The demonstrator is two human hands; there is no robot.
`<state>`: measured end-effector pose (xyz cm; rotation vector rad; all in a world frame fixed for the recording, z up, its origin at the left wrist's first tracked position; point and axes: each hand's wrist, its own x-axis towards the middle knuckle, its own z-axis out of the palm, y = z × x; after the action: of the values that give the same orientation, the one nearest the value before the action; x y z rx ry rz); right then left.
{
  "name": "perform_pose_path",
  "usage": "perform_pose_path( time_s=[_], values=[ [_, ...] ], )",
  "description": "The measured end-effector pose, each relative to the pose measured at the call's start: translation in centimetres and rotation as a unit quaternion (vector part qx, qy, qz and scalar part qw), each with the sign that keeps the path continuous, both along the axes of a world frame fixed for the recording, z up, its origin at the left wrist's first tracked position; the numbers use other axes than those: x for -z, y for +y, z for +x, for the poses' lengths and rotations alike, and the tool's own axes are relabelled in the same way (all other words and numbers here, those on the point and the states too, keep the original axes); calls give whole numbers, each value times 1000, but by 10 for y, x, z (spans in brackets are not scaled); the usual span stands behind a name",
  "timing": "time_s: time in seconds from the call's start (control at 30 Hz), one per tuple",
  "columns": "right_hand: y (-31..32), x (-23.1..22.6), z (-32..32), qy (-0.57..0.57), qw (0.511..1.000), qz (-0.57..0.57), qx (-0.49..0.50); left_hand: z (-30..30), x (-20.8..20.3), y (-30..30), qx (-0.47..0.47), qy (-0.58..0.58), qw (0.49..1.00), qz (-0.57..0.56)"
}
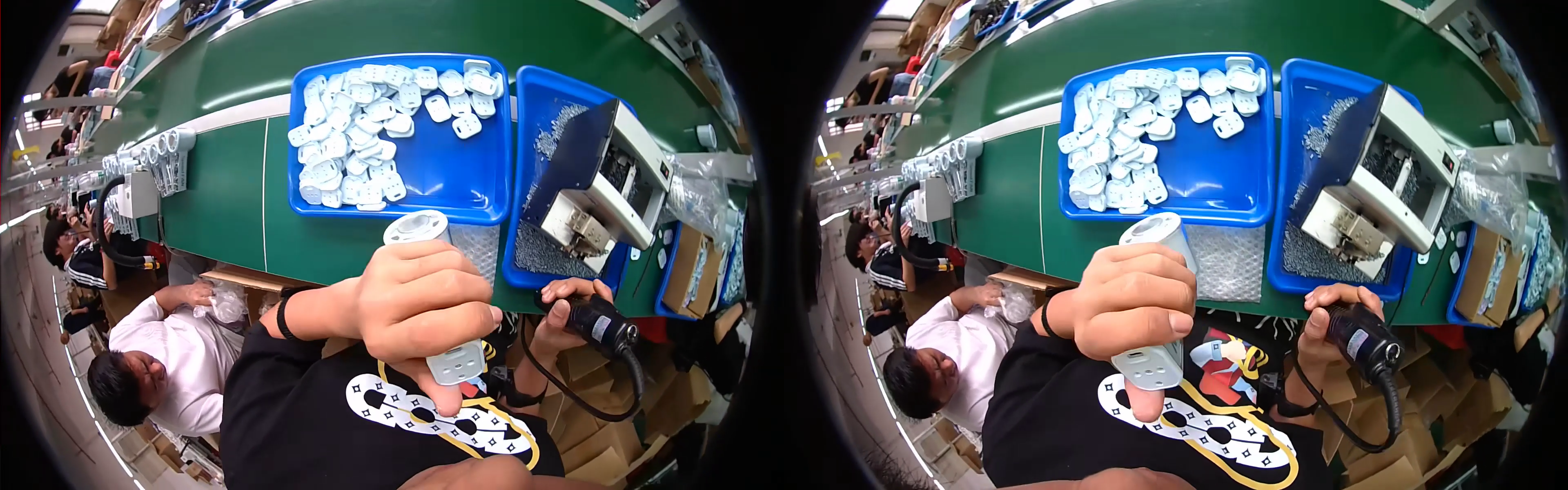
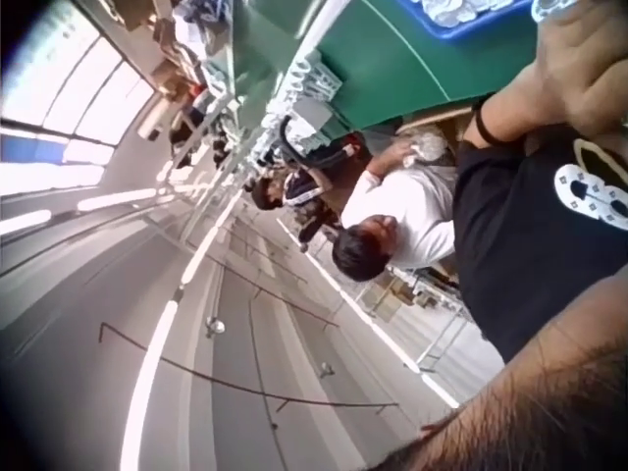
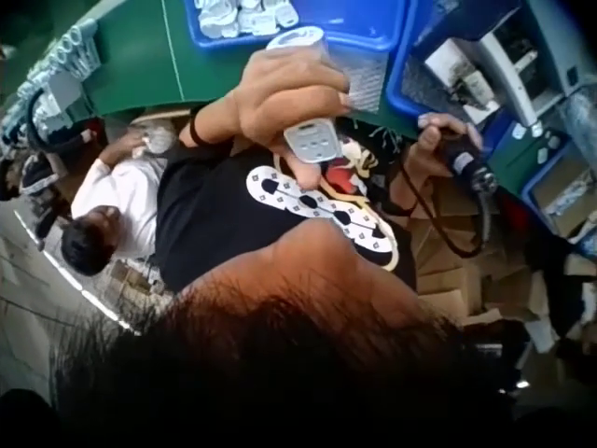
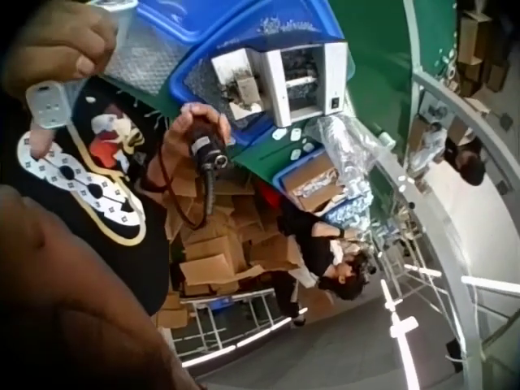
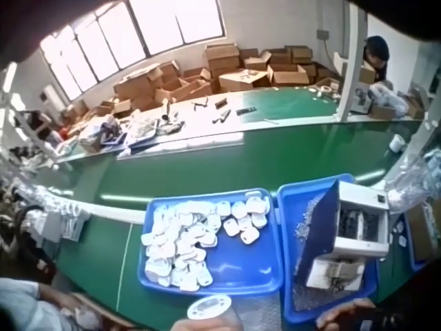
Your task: The person picks up a white plastic component from a blue tray, fits it onto a handheld device, and drives a screw into it using a power screwdriver before repeating the process.
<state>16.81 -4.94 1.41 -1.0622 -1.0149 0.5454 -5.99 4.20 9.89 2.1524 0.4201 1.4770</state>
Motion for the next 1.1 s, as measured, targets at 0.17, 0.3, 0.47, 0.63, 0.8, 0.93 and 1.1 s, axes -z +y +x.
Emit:
perform_pose_path(
  time_s=[0.17,0.3,0.47,0.63,0.8,0.93,1.1],
  values=[
    [25,-15,-18,-68,975,-209,-41,-71,4,106,-194,207,942,177],
    [83,-49,-62,-118,939,-296,-130,-158,56,241,-350,445,807,169],
    [168,-23,-105,-458,825,-328,-48,-222,118,291,-388,601,684,141],
    [199,-22,-111,-530,746,-402,-29,-201,93,215,-429,392,806,112],
    [197,-25,-112,-525,768,-362,-64,-317,106,110,-818,217,532,-36],
    [188,-27,-107,-472,800,-357,-95,-416,140,30,-843,327,358,-232],
    [154,-40,-96,-327,857,-344,-199,-429,119,-9,-734,362,561,-125]
  ],
)
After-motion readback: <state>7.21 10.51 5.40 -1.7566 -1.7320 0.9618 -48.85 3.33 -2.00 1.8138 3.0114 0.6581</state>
